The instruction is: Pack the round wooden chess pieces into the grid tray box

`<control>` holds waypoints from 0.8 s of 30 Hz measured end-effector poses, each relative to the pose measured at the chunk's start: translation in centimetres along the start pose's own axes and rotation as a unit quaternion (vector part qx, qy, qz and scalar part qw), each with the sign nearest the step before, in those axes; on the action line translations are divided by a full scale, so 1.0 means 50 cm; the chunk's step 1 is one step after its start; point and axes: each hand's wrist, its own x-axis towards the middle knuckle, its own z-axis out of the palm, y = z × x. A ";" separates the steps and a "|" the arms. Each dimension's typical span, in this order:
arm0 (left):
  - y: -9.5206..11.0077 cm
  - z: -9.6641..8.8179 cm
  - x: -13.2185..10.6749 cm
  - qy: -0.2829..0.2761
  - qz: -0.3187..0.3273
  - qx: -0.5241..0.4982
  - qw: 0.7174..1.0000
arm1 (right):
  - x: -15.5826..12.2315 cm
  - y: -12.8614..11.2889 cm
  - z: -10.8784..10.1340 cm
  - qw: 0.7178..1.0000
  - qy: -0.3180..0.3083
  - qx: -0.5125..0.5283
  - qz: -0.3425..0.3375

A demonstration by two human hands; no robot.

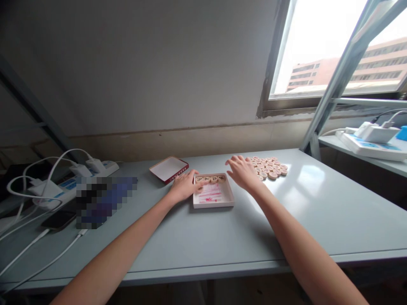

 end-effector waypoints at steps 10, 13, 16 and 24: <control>-0.004 -0.013 -0.004 -0.050 0.016 -0.020 0.998 | 0.001 0.106 0.053 0.996 -0.077 0.028 0.035; -0.004 -0.013 -0.004 -0.051 0.015 -0.024 0.998 | 0.004 0.109 0.049 0.994 -0.082 0.066 0.028; -0.001 -0.016 -0.006 -0.045 0.011 -0.026 0.999 | 0.004 0.095 0.027 0.990 -0.084 0.112 0.030; -0.003 -0.011 -0.005 -0.033 0.027 -0.019 0.999 | 0.006 -0.021 -0.021 0.940 -0.054 0.321 -0.099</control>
